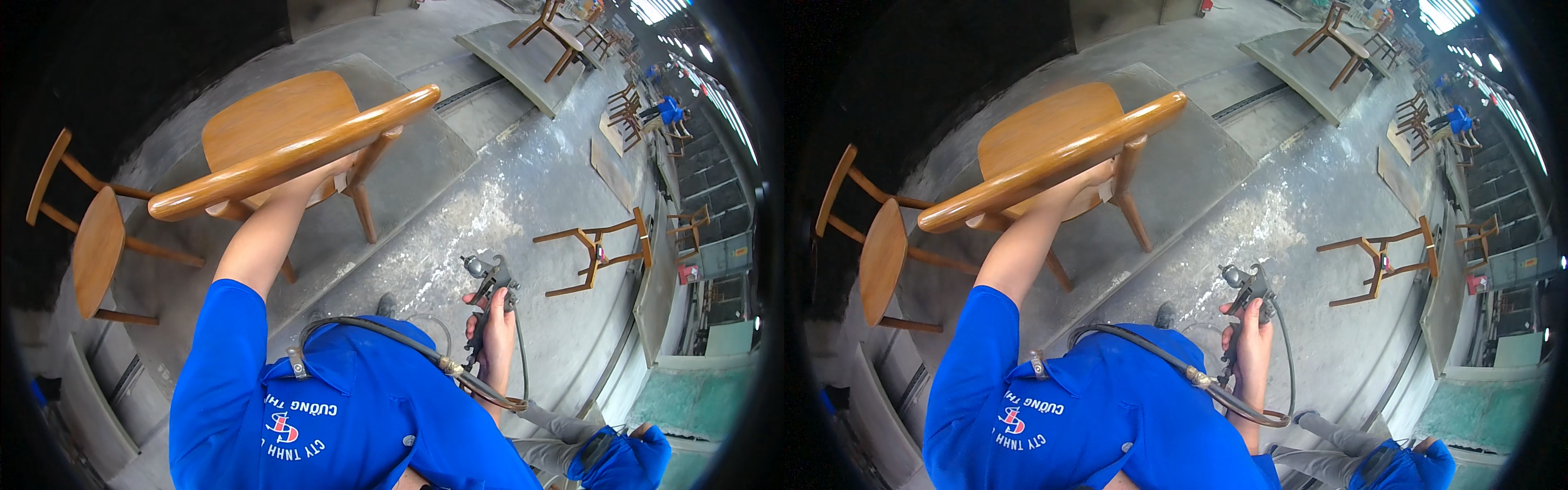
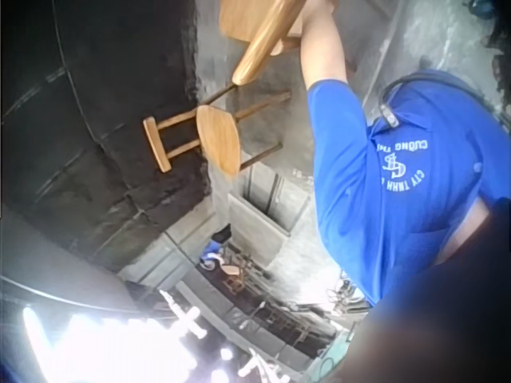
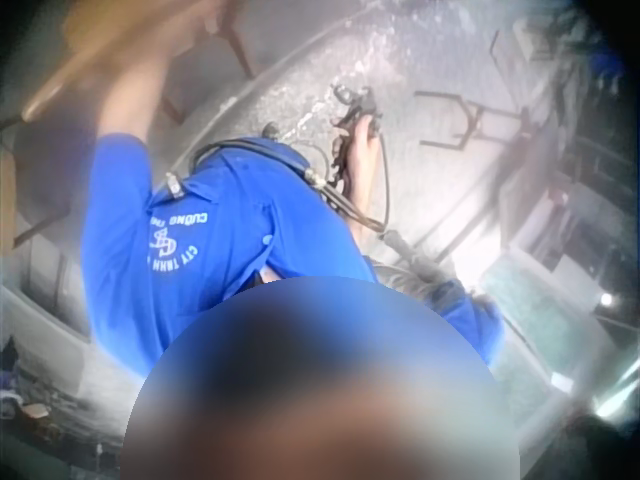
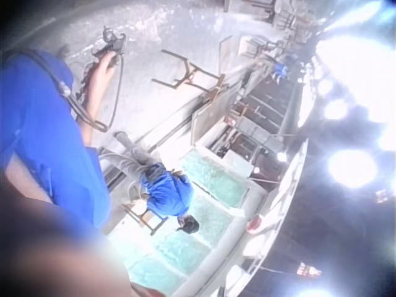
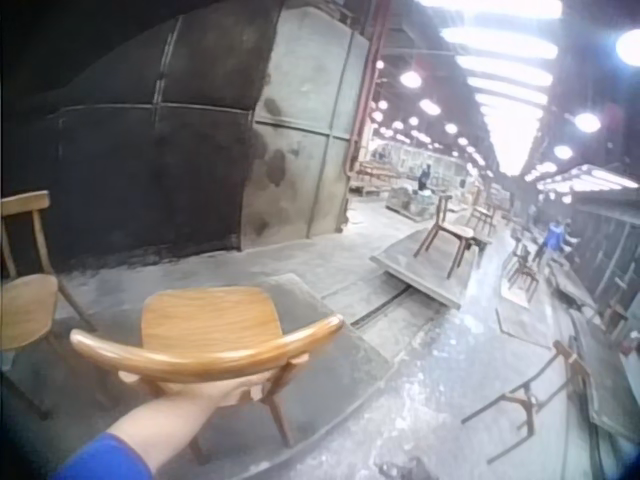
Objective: The person sprays a clear finish onto wooden chairs using a spray gun, then wipes the surfaces with a cloth. The person handles multiple chairs, turning them to coat different sides and legs, and moves them between workstations.
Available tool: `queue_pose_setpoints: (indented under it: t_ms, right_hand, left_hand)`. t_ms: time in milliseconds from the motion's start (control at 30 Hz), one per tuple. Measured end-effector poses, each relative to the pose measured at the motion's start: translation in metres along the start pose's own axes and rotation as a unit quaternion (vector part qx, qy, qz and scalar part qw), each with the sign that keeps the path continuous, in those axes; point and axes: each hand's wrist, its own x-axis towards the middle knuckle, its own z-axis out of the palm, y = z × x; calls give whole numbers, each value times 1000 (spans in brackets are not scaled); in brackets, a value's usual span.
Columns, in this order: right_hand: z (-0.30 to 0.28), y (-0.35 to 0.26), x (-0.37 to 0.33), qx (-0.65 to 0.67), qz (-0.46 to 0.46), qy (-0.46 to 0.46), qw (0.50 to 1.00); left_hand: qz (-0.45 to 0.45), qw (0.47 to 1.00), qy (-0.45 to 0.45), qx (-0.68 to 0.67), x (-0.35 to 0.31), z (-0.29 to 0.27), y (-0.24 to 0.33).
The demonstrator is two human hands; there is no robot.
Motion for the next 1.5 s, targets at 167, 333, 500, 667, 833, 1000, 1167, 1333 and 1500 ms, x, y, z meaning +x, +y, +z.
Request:
queue_pose_setpoints:
  t_ms: [167, 333, 500, 667, 833, 1000, 1167, 1333, 1500]
  right_hand:
    - [-2, 3, 1, 7, 7, 1, 1000]
    - [-2, 2, 0, 22, 18, 6, 1000]
    - [-1, 3, 1, 28, 23, 12, 999]
    - [-2, 5, 1, 30, 22, 10, 999]
    - [-2, 6, 1, 33, 23, 11, 999]
    - [-2, 8, 3, 32, 29, 26, 999]
    - [-3, 12, 5, 35, 27, 23, 999]
    - [-4, 15, 6, 42, 25, 23, 999]
    - [-4, 17, 7, 44, 28, 34, 998]
  left_hand:
    - [10, 1000, -7, 23, 0, 5, -1]
    - [19, 999, -8, 46, -3, 8, -1]
    - [27, 998, -7, 64, -4, 15, 4]
    - [38, 999, 0, 16, -6, 28, 2]
    - [60, 997, 27, -34, 1, 49, -23]
    - [64, 997, 35, 9, 16, 66, -49]
    - [52, 998, -16, 32, 24, 61, -49]
    - [48, 997, -21, 47, 24, 52, -27]
    - [34, 997, -64, 38, 30, 57, -26]
